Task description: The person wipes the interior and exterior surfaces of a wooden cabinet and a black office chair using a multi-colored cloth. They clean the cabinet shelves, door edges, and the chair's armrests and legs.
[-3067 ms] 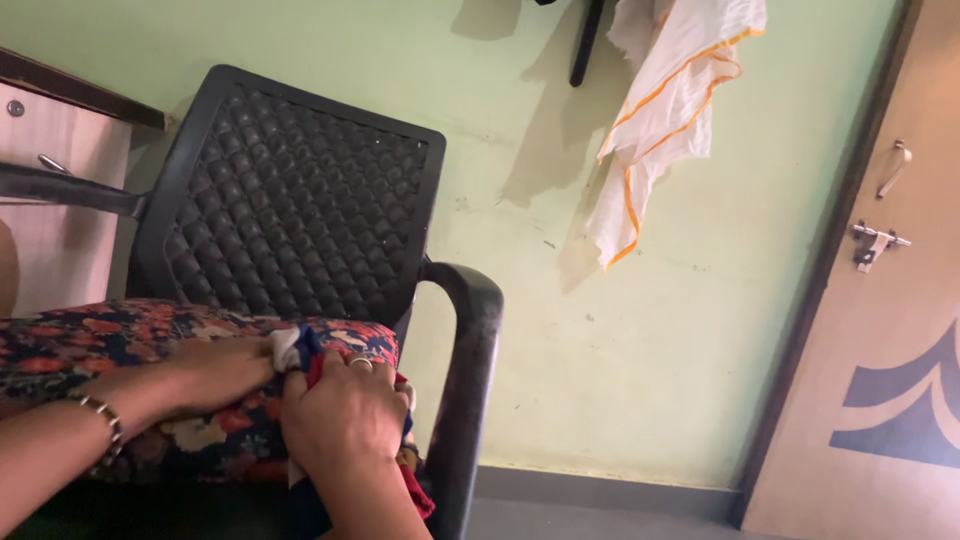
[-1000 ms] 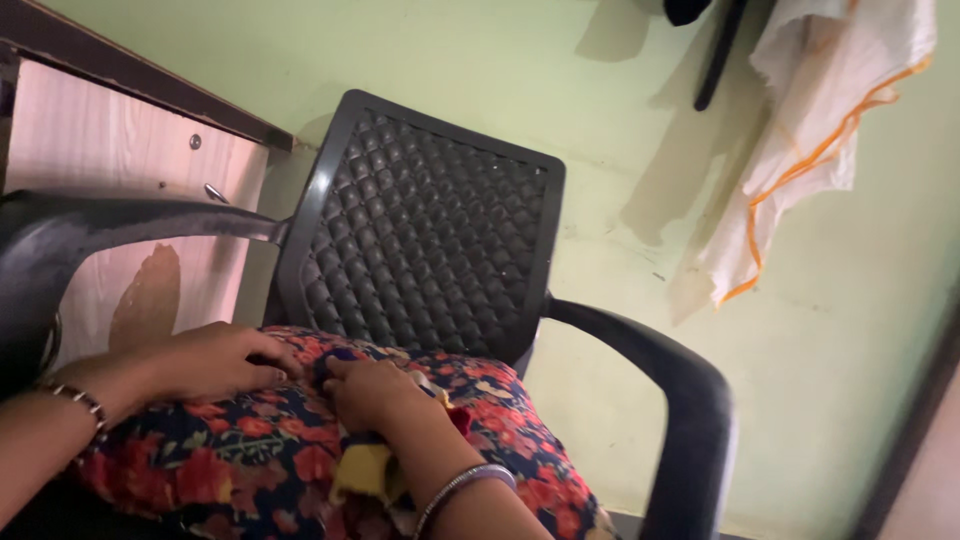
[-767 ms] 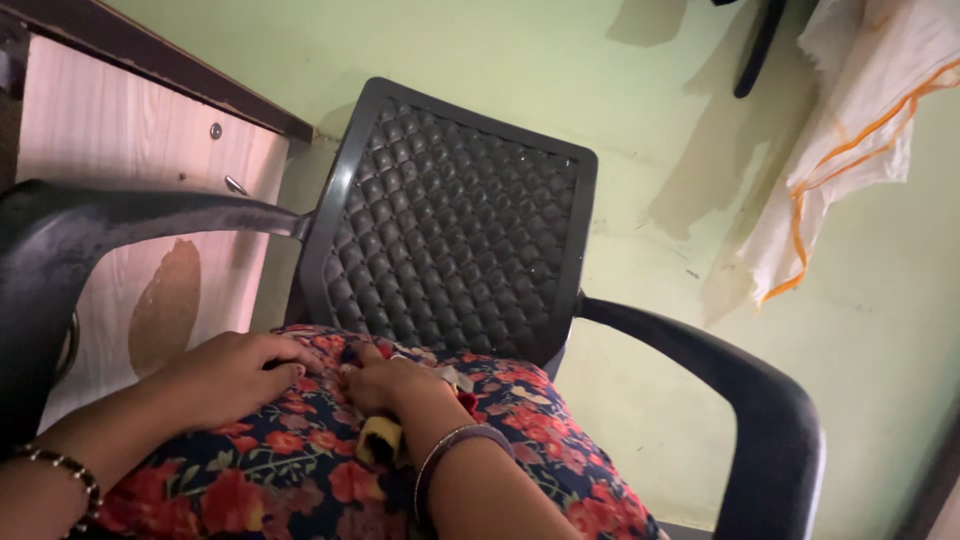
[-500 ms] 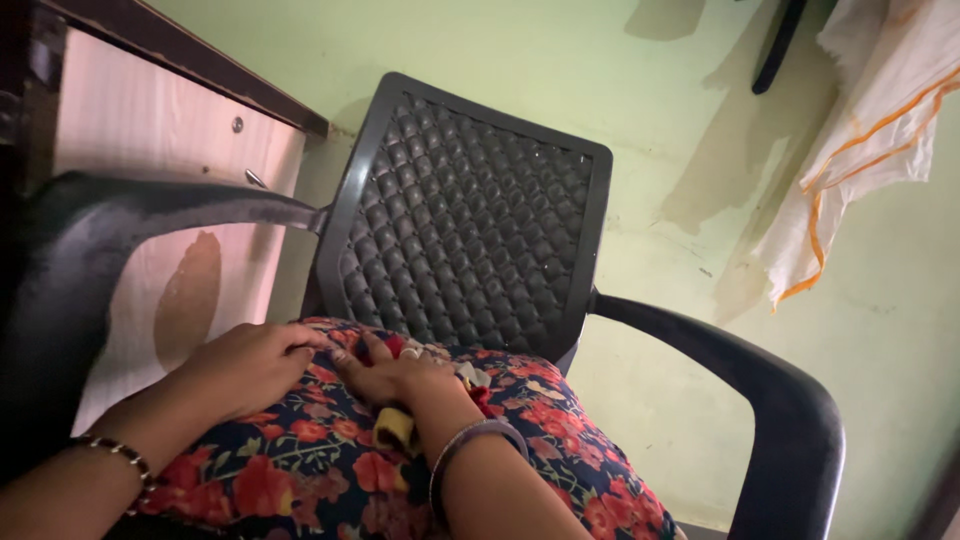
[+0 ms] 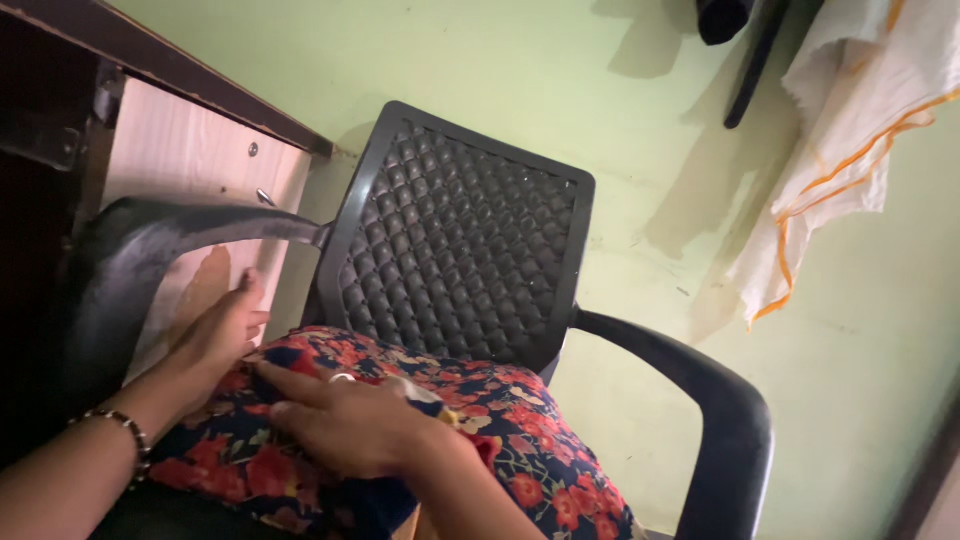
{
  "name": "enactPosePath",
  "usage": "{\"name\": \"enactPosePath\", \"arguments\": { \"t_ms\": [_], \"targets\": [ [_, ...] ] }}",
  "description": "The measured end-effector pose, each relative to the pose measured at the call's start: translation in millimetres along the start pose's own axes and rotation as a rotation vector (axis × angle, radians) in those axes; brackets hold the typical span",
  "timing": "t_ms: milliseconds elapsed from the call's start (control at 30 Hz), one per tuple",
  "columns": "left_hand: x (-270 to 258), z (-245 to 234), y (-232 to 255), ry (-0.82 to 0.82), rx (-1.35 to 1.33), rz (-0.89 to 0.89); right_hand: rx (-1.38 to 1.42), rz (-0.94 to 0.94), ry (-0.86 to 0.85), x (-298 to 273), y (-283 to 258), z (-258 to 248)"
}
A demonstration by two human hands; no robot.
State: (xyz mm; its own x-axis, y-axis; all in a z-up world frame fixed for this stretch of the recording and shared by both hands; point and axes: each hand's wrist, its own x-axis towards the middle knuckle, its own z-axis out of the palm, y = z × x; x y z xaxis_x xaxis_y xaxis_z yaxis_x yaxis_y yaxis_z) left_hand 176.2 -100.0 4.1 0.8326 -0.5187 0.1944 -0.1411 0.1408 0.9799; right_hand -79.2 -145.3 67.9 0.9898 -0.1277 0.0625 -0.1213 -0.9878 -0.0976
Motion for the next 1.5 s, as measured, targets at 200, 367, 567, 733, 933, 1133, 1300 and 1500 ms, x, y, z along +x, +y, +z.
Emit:
{"name": "enactPosePath", "arguments": {
  "t_ms": [200, 367, 567, 733, 933, 1133, 1300, 1500],
  "targets": [
    [20, 7, -11, -0.013, -0.083, 0.114, 0.229, -0.139, 0.038, 47, 14, 14],
    [-13, 11, 2, -0.117, 0.224, 0.09, 0.274, -0.044, 0.046, 154, 62, 45],
    [-22, 17, 12, -0.097, 0.55, 0.095, 0.109, 0.211, 0.048, 219, 98, 60],
    [-30, 18, 15, -0.089, 0.623, 0.058, -0.003, 0.449, 0.038, 218, 88, 46],
    [-40, 19, 22, -0.085, 0.631, 0.023, 0.044, 0.586, 0.032, 206, 65, 34],
    [-38, 17, 23, 0.032, 0.526, 0.13, 0.109, 0.575, -0.038, 175, 35, 22],
    [-33, 15, 22, 0.138, 0.398, 0.209, 0.039, 0.434, -0.058, 152, 16, 23],
    [-39, 7, 24, 0.122, 0.157, 0.362, 0.1, 0.219, -0.026, 107, -14, 18]
  ]
}}
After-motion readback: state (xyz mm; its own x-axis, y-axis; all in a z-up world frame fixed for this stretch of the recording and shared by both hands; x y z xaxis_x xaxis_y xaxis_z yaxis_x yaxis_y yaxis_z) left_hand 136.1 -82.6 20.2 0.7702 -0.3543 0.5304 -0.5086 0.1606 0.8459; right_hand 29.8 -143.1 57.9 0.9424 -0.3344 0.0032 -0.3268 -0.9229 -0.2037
